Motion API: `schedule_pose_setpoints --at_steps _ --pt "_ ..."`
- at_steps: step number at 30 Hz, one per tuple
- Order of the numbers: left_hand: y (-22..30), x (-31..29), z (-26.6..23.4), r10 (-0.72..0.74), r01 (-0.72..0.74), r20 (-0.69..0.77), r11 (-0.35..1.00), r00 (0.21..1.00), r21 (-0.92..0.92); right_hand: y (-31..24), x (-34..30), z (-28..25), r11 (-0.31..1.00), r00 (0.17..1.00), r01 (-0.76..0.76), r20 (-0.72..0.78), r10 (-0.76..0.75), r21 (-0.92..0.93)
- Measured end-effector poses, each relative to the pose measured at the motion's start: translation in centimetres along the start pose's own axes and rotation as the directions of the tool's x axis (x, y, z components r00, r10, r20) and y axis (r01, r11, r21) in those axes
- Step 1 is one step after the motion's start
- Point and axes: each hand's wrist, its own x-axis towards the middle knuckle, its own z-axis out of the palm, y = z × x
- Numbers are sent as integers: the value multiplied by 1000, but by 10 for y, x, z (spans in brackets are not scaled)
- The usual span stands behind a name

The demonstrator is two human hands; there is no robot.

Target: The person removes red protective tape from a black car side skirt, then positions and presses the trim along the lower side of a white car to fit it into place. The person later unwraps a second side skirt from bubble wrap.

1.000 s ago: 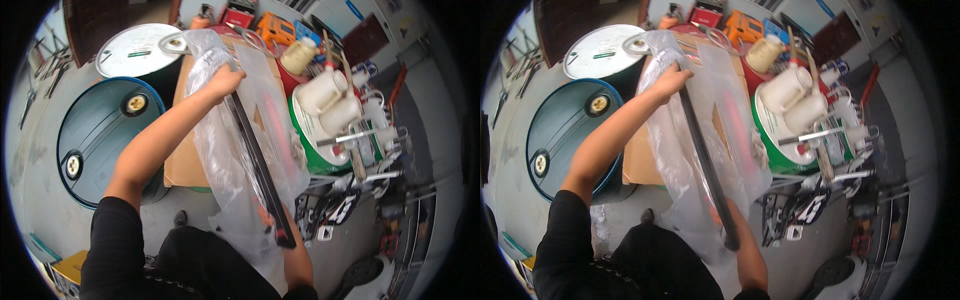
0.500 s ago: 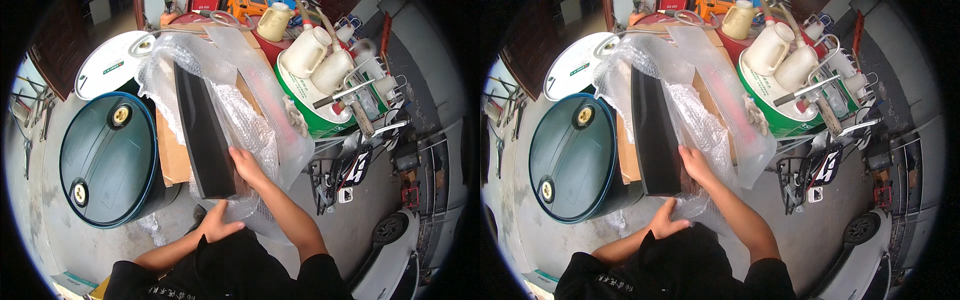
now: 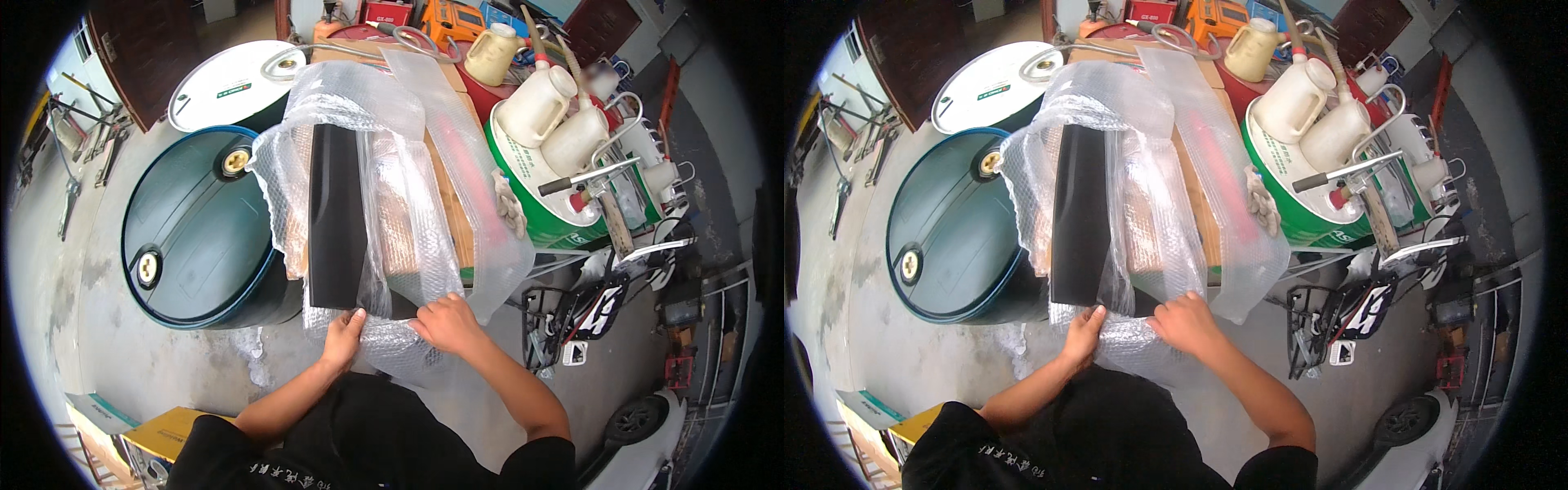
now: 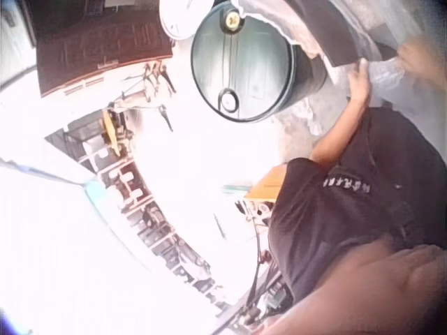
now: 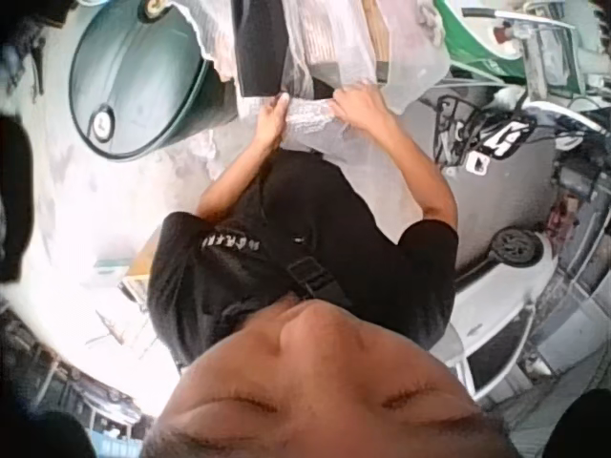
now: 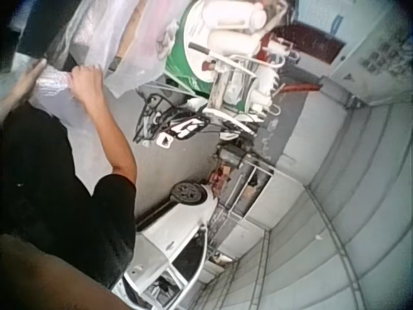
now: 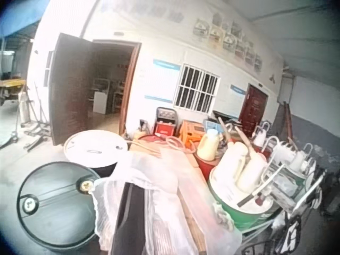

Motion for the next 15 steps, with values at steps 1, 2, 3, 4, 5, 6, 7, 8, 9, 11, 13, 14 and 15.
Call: schedule_pose_setpoints --at_steps 1,2,3,4,5,6,7,8,9,11,13,14,15 --pt "4 -4 -1 -13 12 11 1000 1000 25 -1 -2 5 988 990 -3 -139 25 152" --pt "9 -7 -2 -26 25 21 998 999 49 -1 -4 8 980 980 -27 -186 65 197" --pt "13 -12 -1 -89 91 -21 986 996 141 0 -2 8 969 967 -49 -230 106 243" --pt "20 -30 -1 -97 89 9 940 995 330 -2 3 6 955 953 -57 -269 139 293" --pt "28 -42 3 -106 65 53 861 993 505 -4 9 2 946 930 -21 -341 137 323" --pt "38 -53 7 -125 34 91 749 988 662 -3 10 0 933 933 7 -339 124 360" --pt "49 -66 15 218 -281 185 609 958 741 -5 12 -1 916 934 36 -340 112 400" --pt "58 -77 28 504 -527 315 360 804 770 -7 12 -1 896 936 61 -337 102 441" --pt "71 -80 44 543 -596 329 441 773 671 -7 14 -2 884 937 77 -336 94 461" --pt "82 -76 56 424 -559 365 646 829 519 -6 20 -7 860 941 118 -331 62 496" --pt "79 -68 56 67 -292 456 847 887 444 -6 25 -11 867 935 91 -341 95 490" --pt "79 -68 60 73 -268 415 860 907 434 -6 29 -13 871 932 75 -345 112 485" --pt "79 -68 67 78 -245 373 872 924 423 -6 35 -14 863 926 72 -356 129 500"
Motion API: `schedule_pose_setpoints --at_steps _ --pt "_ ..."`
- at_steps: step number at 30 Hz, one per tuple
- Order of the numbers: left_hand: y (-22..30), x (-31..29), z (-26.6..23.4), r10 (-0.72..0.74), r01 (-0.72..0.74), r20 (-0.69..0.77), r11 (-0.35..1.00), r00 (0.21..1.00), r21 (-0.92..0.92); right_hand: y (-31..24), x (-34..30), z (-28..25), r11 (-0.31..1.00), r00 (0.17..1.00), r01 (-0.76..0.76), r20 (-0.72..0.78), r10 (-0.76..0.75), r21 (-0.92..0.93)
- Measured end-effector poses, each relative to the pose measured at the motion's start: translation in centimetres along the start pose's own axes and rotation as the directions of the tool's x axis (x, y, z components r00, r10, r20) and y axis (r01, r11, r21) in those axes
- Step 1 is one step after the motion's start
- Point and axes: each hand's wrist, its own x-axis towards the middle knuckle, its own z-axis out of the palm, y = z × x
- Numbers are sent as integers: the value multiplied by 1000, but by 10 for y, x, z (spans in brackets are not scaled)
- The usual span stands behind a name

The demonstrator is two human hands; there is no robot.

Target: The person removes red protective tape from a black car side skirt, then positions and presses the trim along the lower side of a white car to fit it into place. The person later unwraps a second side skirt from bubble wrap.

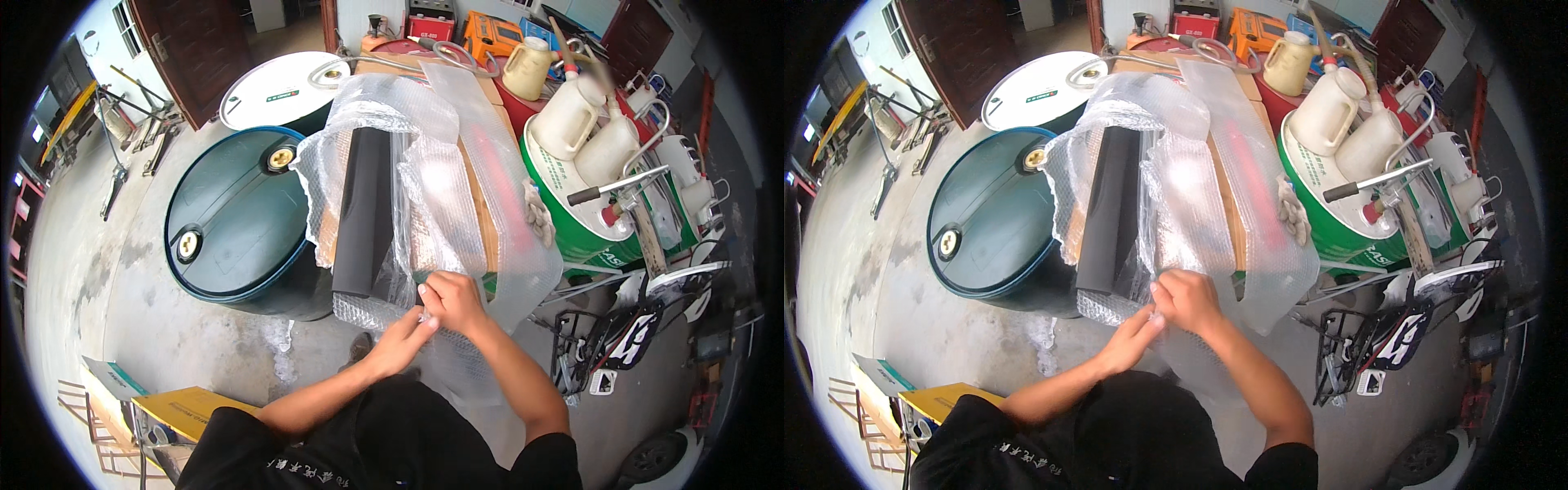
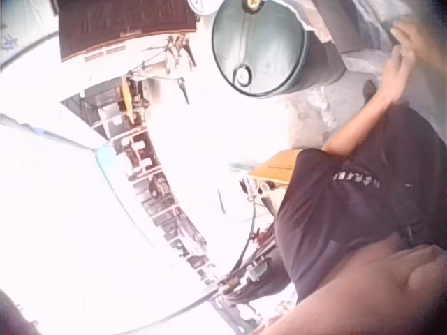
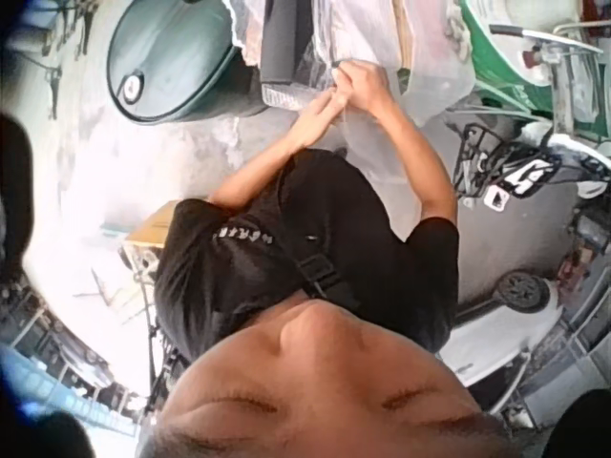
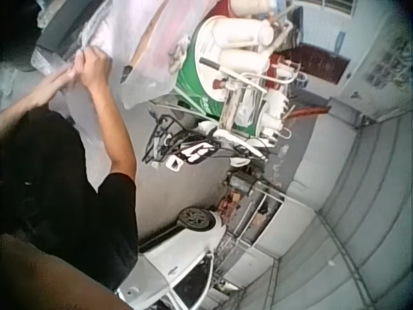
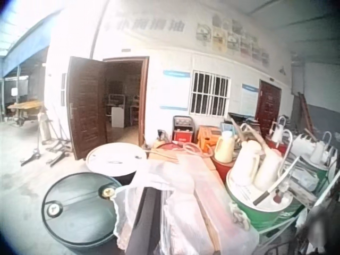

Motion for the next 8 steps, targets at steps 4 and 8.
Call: schedule_pose_setpoints --at_steps 4,8 --pt "2 3 -2 7 -5 -35 998 999 56 31 11 11 972 973 -229 -7 229 56" --pt "-15 3 -8 -70 70 -32 998 997 -3 63 17 30 994 991 -93 -106 87 -52"
